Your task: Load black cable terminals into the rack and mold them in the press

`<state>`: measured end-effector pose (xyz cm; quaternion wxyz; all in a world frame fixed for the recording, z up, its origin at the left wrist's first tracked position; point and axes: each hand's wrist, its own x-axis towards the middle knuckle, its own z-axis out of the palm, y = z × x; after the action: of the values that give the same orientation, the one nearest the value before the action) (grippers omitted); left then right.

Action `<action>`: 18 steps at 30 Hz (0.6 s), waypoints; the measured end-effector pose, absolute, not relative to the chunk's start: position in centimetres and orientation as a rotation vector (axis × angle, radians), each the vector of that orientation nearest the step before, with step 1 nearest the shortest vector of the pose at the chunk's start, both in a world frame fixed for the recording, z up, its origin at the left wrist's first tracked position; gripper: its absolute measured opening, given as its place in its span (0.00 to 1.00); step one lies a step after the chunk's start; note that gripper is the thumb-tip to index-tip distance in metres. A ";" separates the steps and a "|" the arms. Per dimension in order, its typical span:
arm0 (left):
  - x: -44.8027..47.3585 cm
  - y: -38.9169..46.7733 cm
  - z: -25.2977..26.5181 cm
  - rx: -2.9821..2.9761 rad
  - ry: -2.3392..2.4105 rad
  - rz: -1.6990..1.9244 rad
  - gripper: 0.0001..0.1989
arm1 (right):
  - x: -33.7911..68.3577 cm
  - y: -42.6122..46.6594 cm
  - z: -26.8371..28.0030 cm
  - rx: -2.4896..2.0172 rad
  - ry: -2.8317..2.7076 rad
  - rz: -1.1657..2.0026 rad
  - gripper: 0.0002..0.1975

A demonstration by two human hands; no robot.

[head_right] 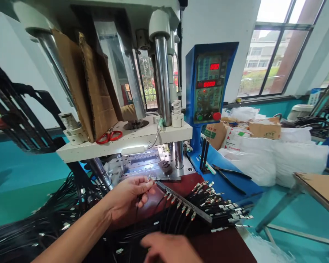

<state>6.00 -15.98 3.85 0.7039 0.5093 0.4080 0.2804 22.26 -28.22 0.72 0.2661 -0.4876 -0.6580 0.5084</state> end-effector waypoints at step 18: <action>6.1 -15.8 -0.8 1.217 1.091 0.461 0.18 | 32.5 -26.6 0.3 -1.749 -2.151 0.586 0.21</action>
<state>6.13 -15.84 -0.76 0.6608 0.5378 0.4821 0.2040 32.53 -26.64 0.27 0.1534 -0.6098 -0.7502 0.2044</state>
